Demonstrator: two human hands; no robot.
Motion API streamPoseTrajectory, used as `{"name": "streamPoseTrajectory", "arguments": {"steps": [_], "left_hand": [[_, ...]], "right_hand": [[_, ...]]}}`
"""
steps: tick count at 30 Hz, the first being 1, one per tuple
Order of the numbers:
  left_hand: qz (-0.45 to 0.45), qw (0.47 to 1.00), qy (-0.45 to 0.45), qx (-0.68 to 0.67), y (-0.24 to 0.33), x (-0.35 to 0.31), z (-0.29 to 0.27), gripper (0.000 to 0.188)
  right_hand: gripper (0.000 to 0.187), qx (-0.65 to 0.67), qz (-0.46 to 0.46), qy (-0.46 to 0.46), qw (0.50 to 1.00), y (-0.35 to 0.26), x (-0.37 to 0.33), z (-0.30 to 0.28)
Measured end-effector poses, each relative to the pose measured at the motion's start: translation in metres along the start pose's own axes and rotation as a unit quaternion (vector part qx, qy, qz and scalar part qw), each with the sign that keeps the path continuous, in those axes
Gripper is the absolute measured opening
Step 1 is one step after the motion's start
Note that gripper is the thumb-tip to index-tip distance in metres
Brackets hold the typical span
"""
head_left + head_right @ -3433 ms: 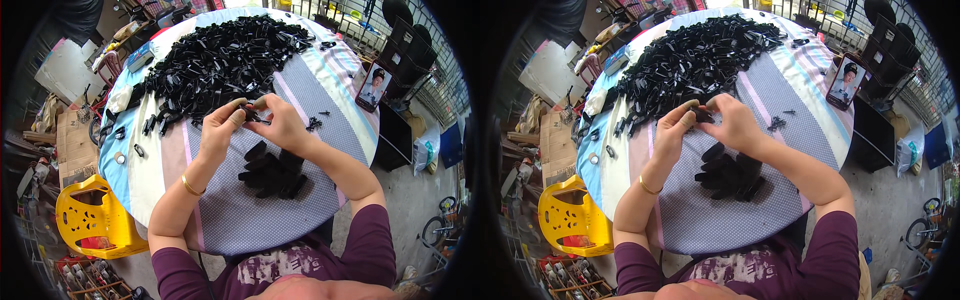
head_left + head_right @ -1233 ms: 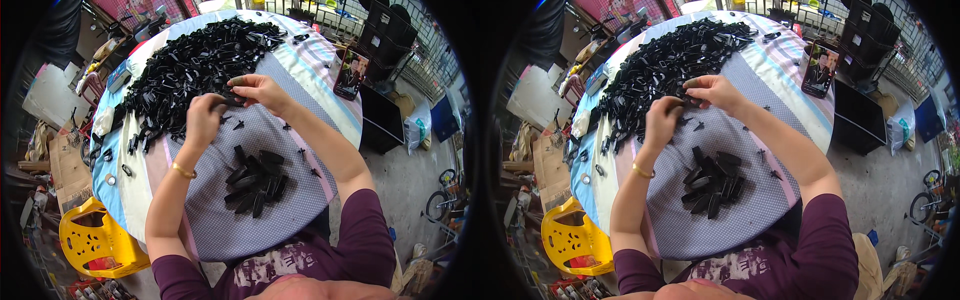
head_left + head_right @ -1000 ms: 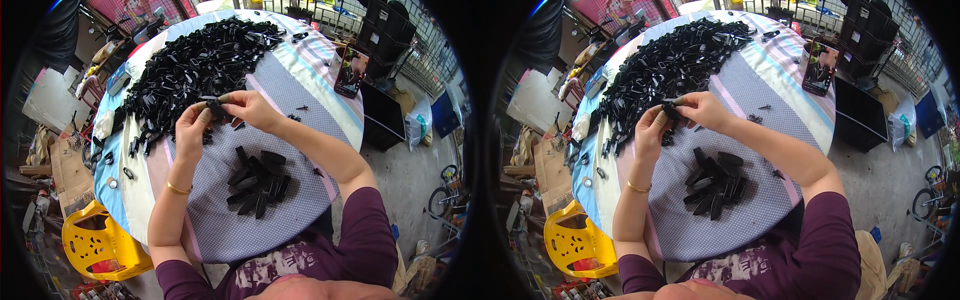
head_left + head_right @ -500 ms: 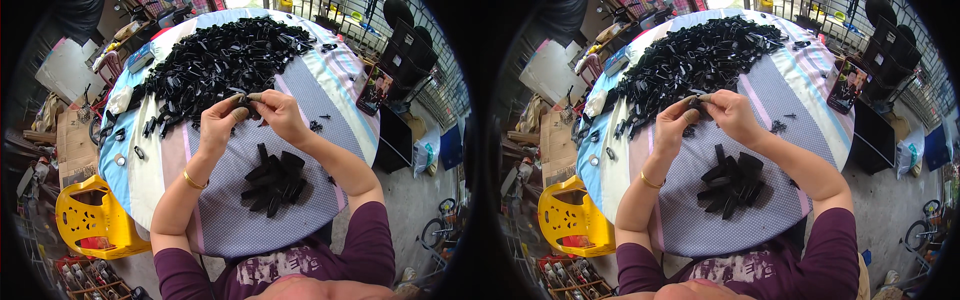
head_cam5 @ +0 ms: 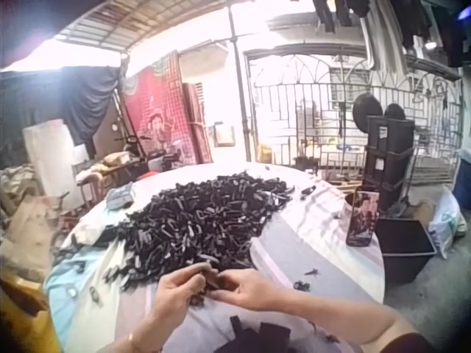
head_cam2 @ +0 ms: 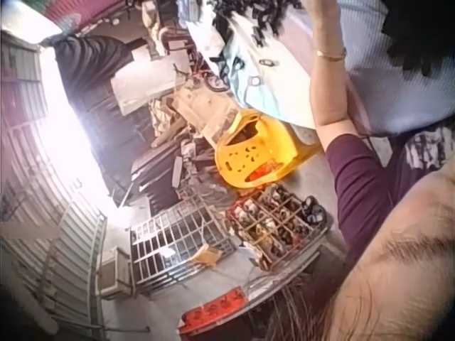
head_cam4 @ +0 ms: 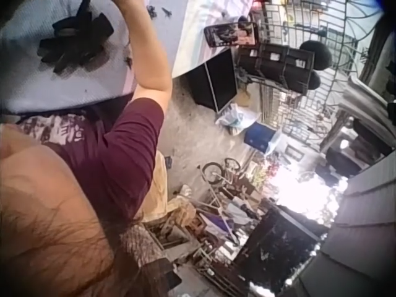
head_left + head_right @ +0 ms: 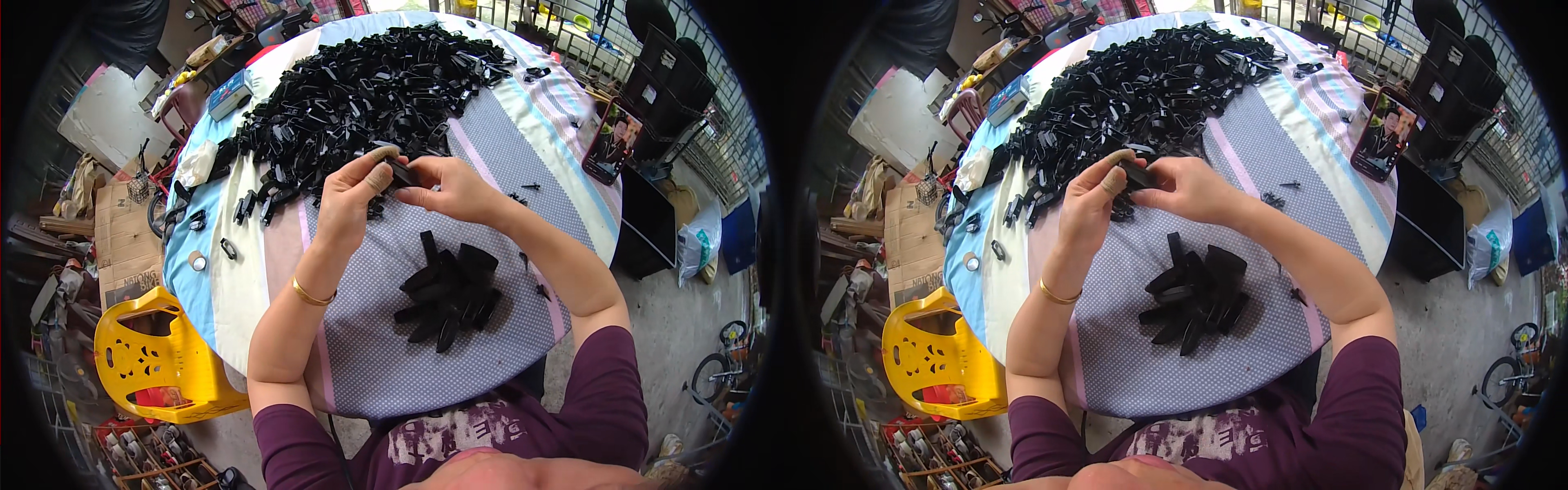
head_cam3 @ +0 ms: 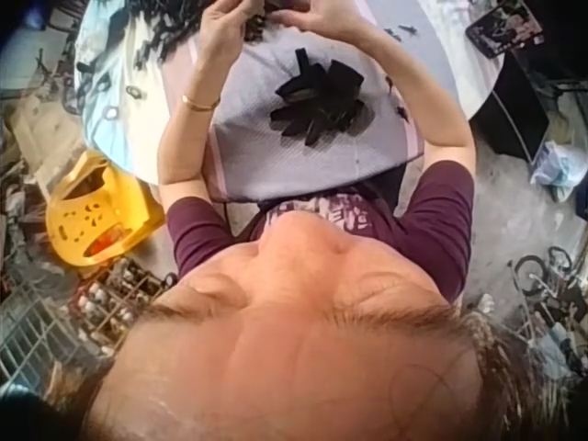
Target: Manually assembling small black plastic components by hand at a table.
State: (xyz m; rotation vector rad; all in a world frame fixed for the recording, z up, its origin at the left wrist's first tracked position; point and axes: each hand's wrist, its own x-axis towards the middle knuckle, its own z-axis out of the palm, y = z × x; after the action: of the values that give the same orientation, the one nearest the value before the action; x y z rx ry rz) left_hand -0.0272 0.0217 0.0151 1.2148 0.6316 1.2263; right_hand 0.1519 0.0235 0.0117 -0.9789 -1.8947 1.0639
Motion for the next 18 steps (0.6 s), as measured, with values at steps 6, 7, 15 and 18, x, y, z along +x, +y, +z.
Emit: {"name": "streamPoseTrajectory", "arguments": {"steps": [6,7,15,18], "left_hand": [[0.003,0.999,-0.032,0.035,0.004,-0.004,-0.011,0.027],[0.005,0.999,-0.030,0.032,0.005,-0.005,-0.012,0.028],[0.026,0.926,-0.087,0.367,0.044,-0.042,0.010,0.024],[0.058,0.811,-0.236,0.532,0.038,-0.070,0.023,0.028]], "right_hand": [[0.026,-0.001,-0.035,0.030,0.999,0.001,-0.005,0.015],[0.025,-0.013,-0.059,0.047,0.997,0.001,-0.004,0.018],[0.047,-0.347,-0.284,-0.003,0.894,0.017,0.017,0.021],[0.049,-0.421,-0.334,-0.058,0.841,0.014,0.038,0.049]]}}
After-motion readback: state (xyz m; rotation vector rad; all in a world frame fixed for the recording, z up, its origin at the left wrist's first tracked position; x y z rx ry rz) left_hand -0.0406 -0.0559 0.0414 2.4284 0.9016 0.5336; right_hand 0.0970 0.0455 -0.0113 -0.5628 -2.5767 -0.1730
